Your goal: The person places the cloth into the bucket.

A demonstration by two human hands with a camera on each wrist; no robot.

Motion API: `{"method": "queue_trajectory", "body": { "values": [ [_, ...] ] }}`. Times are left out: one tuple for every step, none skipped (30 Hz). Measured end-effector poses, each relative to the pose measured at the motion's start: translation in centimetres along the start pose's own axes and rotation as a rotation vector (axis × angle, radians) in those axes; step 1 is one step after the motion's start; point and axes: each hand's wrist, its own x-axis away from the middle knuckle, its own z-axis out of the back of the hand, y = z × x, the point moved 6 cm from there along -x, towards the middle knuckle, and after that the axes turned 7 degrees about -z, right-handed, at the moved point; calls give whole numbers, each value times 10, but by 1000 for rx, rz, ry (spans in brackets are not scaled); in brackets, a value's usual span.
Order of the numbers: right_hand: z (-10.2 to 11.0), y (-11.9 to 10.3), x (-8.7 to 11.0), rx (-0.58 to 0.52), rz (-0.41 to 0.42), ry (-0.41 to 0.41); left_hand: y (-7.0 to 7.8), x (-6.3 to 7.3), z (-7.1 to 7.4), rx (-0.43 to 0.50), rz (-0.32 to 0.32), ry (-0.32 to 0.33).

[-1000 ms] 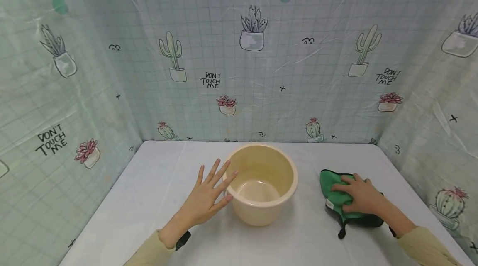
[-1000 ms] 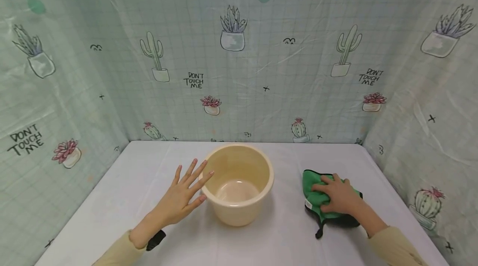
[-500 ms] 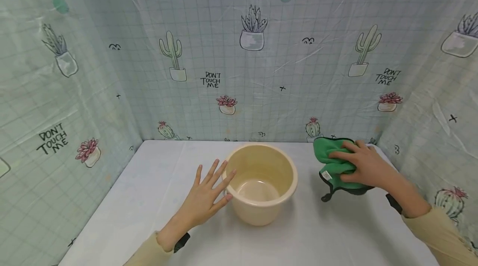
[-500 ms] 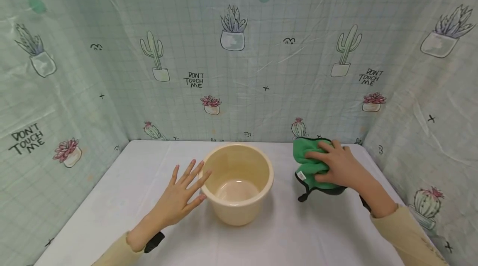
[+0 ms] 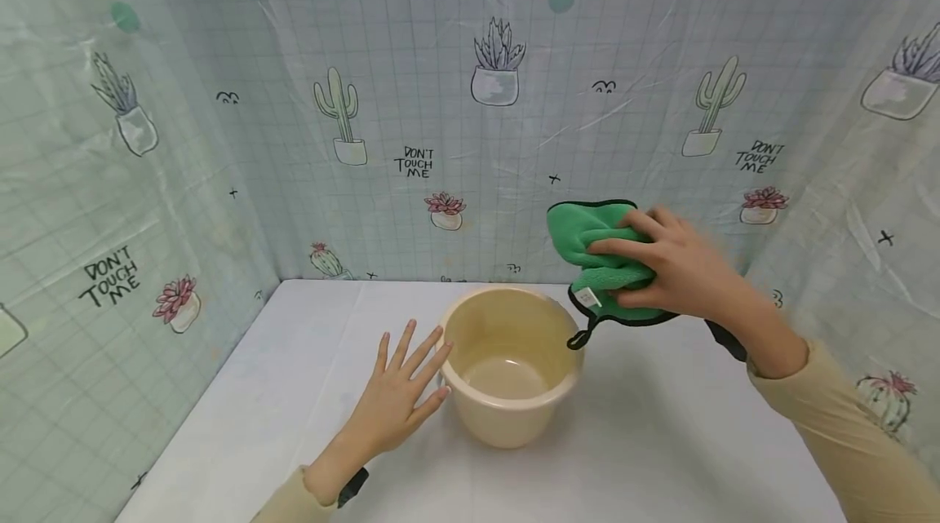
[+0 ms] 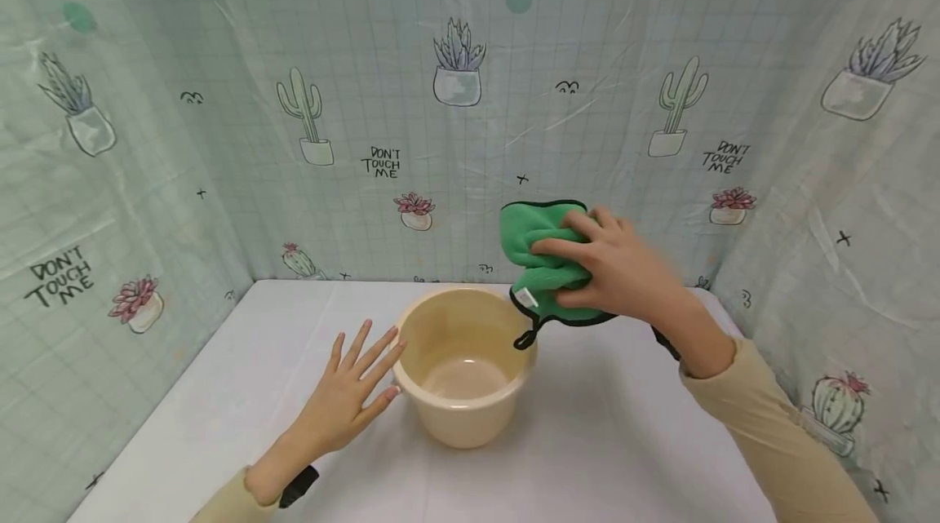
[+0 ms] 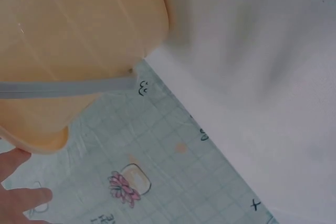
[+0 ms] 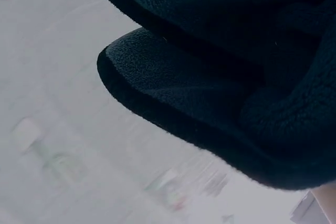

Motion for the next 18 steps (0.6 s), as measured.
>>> {"method": "queue_trajectory", "body": {
  "values": [
    [-2,-5,-5,3,7,-15,0,0,0,4,2,2],
    [-5,-11,-9,3,12,-33,0,0,0,8,3,3],
    [-8,-15,-13,4,17,-51,0,0,0,11,5,5],
    [-12,-20,-17,10,23,-69,0,0,0,15,6,6],
    [-16,-24,-20,14,27,-88,0,0,0,16,7,5],
    [-21,-28,-23,18,35,-109,-1,0,1,16,8,5],
    [-26,-32,-26,22,44,-129,0,0,0,17,9,4],
    [-30,-36,-28,27,53,-146,0,0,0,18,10,3],
    [-35,-40,-30,29,64,-161,0,0,0,19,11,1],
    [-40,-43,-31,30,77,-174,0,1,0,21,14,-2],
    [-45,-47,-33,26,86,-186,0,1,0,24,17,-6],
    [-49,-50,-34,24,97,-193,0,1,0,26,20,-9],
    [-53,-53,-35,23,105,-196,0,1,0,30,23,-12],
    [-57,-55,-36,19,111,-200,-1,1,0,34,27,-15],
    [-61,-58,-36,19,120,-204,-1,1,0,38,31,-18],
    [-65,-61,-37,20,129,-210,-1,1,-1,40,33,-22],
    [-68,-64,-37,17,136,-221,-1,2,-1,41,33,-24],
    [-72,-66,-37,18,146,-234,-1,2,-2,42,34,-26]
  ]
}}
